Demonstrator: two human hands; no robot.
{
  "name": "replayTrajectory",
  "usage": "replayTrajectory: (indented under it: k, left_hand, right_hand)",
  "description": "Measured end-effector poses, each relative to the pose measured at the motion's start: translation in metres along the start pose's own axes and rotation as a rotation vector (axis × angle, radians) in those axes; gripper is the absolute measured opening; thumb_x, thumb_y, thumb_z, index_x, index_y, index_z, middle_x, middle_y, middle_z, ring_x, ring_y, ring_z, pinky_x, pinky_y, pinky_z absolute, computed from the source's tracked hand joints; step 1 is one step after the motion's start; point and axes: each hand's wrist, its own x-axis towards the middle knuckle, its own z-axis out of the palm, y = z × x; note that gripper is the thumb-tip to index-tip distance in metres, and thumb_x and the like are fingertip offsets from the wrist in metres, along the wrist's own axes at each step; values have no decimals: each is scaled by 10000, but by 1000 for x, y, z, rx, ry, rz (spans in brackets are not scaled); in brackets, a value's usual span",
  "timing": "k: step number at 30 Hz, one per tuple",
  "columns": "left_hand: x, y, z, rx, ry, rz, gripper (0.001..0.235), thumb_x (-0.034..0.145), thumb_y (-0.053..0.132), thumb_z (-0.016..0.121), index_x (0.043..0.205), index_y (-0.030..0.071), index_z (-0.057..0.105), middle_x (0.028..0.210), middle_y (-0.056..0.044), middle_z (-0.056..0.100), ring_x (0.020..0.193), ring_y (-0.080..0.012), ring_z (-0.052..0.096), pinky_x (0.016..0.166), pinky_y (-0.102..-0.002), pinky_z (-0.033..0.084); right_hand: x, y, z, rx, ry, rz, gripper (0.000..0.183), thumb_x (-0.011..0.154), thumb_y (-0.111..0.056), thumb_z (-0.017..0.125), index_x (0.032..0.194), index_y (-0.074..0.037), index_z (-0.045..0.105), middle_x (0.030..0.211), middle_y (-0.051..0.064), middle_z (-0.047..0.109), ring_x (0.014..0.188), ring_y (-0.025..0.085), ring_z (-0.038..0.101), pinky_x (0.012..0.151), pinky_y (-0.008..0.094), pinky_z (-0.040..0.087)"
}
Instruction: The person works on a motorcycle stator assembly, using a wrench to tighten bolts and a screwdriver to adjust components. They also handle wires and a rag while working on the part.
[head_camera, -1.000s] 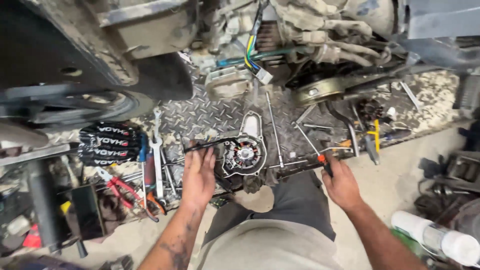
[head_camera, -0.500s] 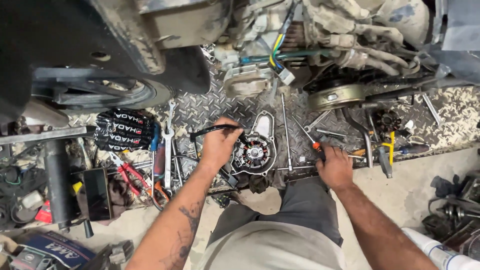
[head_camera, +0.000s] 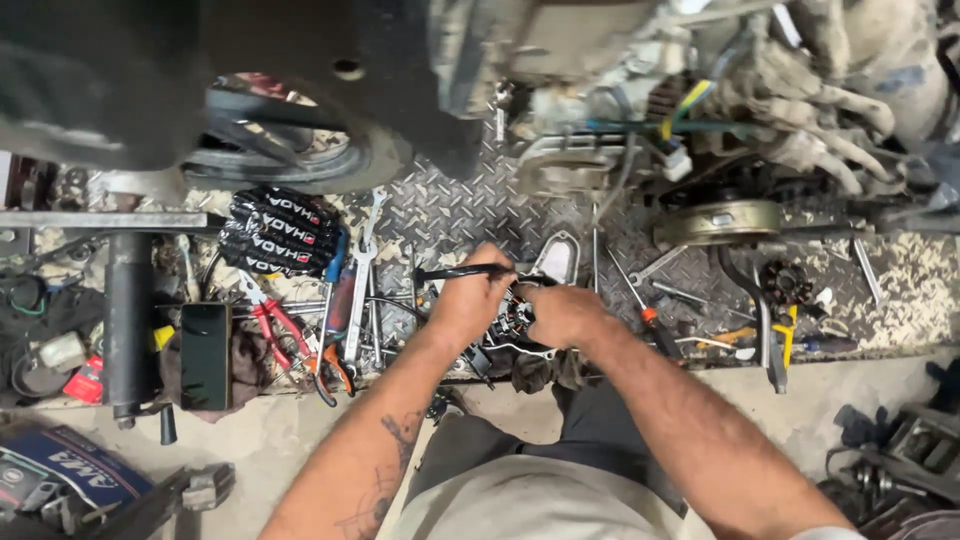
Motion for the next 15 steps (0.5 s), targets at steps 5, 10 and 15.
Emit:
replayTrajectory:
  k: [5,10,15]
  left_hand:
    - [-6,0,-10,-29,-57,-57,124,868,113,649,968,62,597,864,-194,671,883,-398,659,771,-455,528]
    - [-6,0,-15,12,-138,-157,92,903,202,615,974,147,600,858,-122,687,878,-326,682,759,-410,540]
    - [4,-3,-15,32,-170,-153,93,900,200,605,970,140,596,868,-141,681,885,-343,677,751,-425,541]
  right_hand:
    - [42,0,6,-147,-108,43,723,752,-280,541,1454,-291,370,1265,230,582,1017,384,657,749,518,562]
    - [6,-83,-49,-440,-486,304,829,799,-218,529,1542,-153,168,1418,251,457,1205,371,523,939,366,492]
    - [19,-77,-43,-441,-467,284,815,797,-216,532,1532,-173,182,1405,237,469,1195,367,531,918,374,496]
